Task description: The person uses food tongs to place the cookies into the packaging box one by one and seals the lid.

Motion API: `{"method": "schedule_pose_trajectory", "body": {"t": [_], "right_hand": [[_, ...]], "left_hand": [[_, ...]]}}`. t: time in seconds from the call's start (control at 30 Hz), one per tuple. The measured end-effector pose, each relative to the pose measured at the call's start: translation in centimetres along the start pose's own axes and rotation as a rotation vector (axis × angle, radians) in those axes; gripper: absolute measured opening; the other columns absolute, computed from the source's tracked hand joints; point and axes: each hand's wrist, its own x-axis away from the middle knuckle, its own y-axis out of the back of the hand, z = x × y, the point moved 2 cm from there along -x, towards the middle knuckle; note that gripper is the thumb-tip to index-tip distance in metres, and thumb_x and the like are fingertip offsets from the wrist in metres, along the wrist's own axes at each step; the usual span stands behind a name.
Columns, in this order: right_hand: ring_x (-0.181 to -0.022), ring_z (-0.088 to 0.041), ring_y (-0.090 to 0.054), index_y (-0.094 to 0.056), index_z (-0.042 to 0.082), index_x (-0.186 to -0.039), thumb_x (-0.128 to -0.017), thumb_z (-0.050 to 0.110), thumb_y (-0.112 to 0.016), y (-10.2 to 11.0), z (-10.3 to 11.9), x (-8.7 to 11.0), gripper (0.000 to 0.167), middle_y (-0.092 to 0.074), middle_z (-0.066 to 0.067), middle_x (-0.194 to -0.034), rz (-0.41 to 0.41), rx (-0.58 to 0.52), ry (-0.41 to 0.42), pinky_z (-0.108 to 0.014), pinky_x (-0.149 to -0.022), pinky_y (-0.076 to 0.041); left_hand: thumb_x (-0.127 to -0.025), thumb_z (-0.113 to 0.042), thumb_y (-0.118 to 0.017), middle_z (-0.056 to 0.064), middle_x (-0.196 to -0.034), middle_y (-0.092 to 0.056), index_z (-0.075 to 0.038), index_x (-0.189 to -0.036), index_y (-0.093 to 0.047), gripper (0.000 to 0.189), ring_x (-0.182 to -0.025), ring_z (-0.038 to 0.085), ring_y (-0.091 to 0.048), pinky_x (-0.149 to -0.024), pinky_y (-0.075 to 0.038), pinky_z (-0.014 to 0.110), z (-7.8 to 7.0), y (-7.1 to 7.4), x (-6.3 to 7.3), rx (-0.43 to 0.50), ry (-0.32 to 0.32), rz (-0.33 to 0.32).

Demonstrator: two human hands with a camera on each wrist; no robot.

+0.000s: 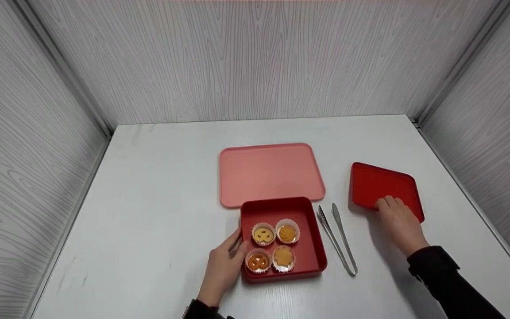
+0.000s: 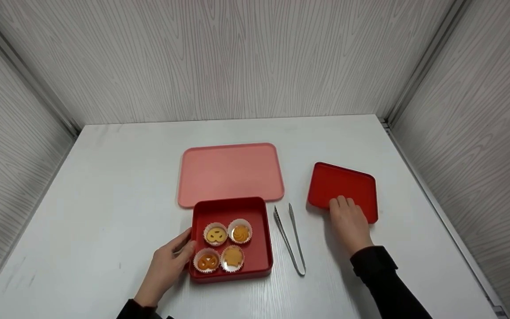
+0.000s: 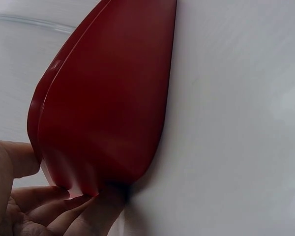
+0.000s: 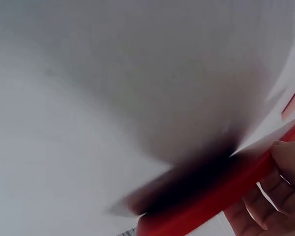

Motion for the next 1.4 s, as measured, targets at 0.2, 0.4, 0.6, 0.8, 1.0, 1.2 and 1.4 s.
{"method": "schedule_pose_trajectory", "body": {"t": [0.2,0.4,0.6,0.8,1.0,1.2,1.4], "right_hand": [[-0.089,-0.034,-0.053,-0.053,-0.003,-0.105,-0.077,-0.017,-0.078,1.5,0.1,-0.5,0.039,-0.055,-0.021,-0.099,-0.139,-0.043,0.018,-0.045,-0.075,-0.055],[-0.094,-0.033,-0.054,-0.053,-0.005,-0.108,-0.087,-0.019,-0.067,3.0,0.3,-0.8,0.029,-0.053,-0.021,-0.103,-0.319,-0.073,0.026,-0.046,-0.069,-0.058],[-0.085,-0.034,-0.061,-0.057,-0.006,-0.110,-0.092,-0.011,-0.067,4.9,1.0,-1.2,0.021,-0.055,-0.022,-0.101,-0.472,-0.062,0.022,-0.047,-0.060,-0.058],[-0.078,-0.034,-0.063,-0.059,-0.008,-0.110,-0.090,-0.012,-0.067,7.0,2.1,-1.7,0.022,-0.056,-0.022,-0.102,-0.578,-0.143,0.053,-0.044,-0.058,-0.054],[-0.082,-0.030,-0.063,-0.061,-0.008,-0.111,-0.088,-0.015,-0.068,8.7,3.3,-2.0,0.025,-0.057,-0.022,-0.102,-0.645,-0.184,0.115,-0.039,-0.063,-0.052],[-0.088,-0.032,-0.062,-0.063,-0.007,-0.114,-0.085,-0.019,-0.068,10.2,4.3,-2.3,0.031,-0.058,-0.023,-0.104,-0.724,-0.264,0.102,-0.006,-0.089,-0.043],[-0.086,-0.036,-0.060,-0.065,-0.008,-0.113,-0.097,-0.004,-0.063,11.6,5.6,-2.6,0.016,-0.057,-0.026,-0.103,-0.790,-0.355,0.138,-0.003,-0.100,-0.036]], "left_hand": [[-0.103,-0.035,-0.061,0.014,-0.142,-0.060,-0.009,-0.150,-0.052,0.054,-0.134,0.036,-0.055,-0.114,-0.041,0.052,0.0,0.0,0.0,-0.007,0.003,0.002],[-0.103,-0.034,-0.061,0.014,-0.143,-0.060,-0.008,-0.150,-0.052,0.054,-0.134,0.036,-0.055,-0.112,-0.043,0.051,-0.1,0.0,0.0,0.001,0.011,0.005],[-0.103,-0.034,-0.062,0.012,-0.142,-0.062,-0.009,-0.149,-0.054,0.054,-0.135,0.035,-0.055,-0.112,-0.044,0.051,-0.1,0.0,0.0,-0.010,0.034,-0.007],[-0.103,-0.033,-0.062,0.013,-0.143,-0.061,-0.007,-0.150,-0.053,0.054,-0.136,0.036,-0.053,-0.114,-0.042,0.051,-0.2,0.3,0.0,-0.012,0.023,0.008],[-0.104,-0.033,-0.061,0.015,-0.143,-0.060,-0.004,-0.150,-0.051,0.056,-0.136,0.035,-0.054,-0.114,-0.042,0.050,-0.1,0.6,-0.1,0.001,-0.012,0.034],[-0.104,-0.032,-0.061,0.015,-0.141,-0.062,-0.003,-0.148,-0.053,0.054,-0.135,0.034,-0.055,-0.112,-0.044,0.050,-0.5,1.1,-0.1,0.004,-0.005,0.023],[-0.104,-0.027,-0.061,0.014,-0.132,-0.069,-0.005,-0.140,-0.062,0.042,-0.117,0.029,-0.069,-0.099,-0.055,0.049,-2.1,2.7,-0.5,-0.037,-0.088,-0.080]]}}
